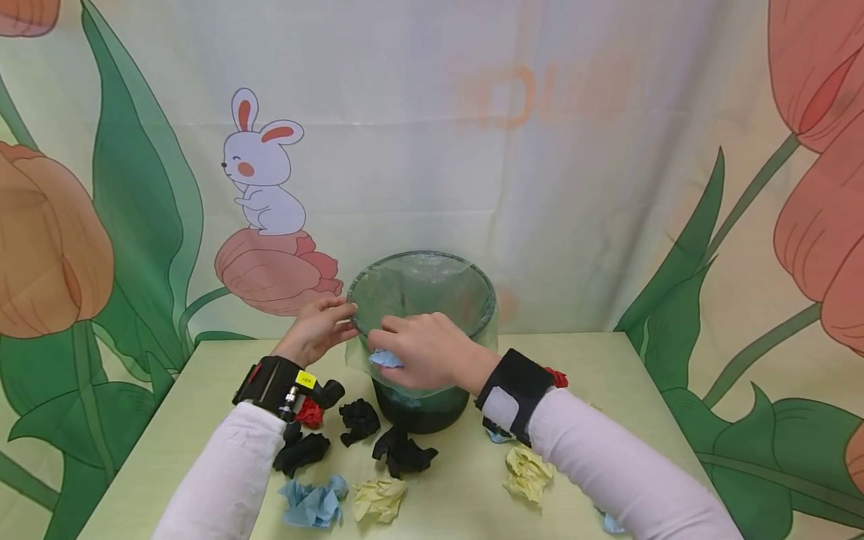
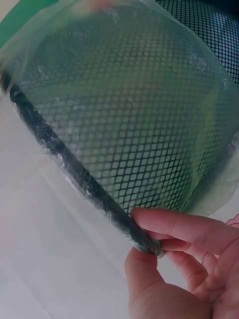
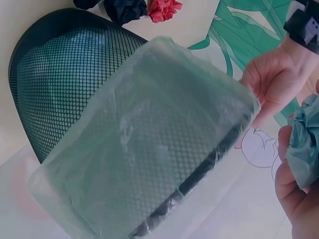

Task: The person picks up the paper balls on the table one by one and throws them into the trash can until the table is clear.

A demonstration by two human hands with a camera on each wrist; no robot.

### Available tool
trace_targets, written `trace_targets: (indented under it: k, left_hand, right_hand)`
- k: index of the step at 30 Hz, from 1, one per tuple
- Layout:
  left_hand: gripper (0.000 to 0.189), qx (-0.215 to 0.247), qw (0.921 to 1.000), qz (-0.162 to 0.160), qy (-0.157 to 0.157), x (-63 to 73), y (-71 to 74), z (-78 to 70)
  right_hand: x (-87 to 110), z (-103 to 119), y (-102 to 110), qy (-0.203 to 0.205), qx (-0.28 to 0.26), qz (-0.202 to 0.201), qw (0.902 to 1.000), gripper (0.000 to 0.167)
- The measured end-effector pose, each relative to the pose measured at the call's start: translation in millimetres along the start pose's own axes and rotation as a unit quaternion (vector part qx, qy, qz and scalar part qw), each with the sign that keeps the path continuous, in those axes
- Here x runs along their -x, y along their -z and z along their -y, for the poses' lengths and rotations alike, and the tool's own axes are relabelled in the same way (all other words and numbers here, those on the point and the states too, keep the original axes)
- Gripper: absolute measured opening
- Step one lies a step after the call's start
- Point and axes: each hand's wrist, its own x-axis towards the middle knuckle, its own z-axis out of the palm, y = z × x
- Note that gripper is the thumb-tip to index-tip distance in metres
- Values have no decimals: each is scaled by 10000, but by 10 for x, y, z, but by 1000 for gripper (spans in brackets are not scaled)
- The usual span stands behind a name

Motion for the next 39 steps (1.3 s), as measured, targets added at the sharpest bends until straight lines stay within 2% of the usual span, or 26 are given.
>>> trace_targets:
  k: [11, 24, 34, 39]
  left_hand:
    - [43, 41, 10000, 10, -21, 7, 10, -18]
    - [46, 28, 10000, -11, 15, 11, 6, -12]
    - [47, 32, 10000, -27, 74, 18, 2, -10]
    - [47, 66, 9999, 10, 86, 13, 13, -13]
  right_hand:
    - [-57, -132, 88, -460, 77, 366, 9982, 15]
    - [-152, -317, 159, -1024, -86, 571, 9931, 16]
    - [-200, -481, 199, -1532, -95, 842, 9846, 21]
    - [-215, -568, 222, -1663, -185, 798, 9827, 23]
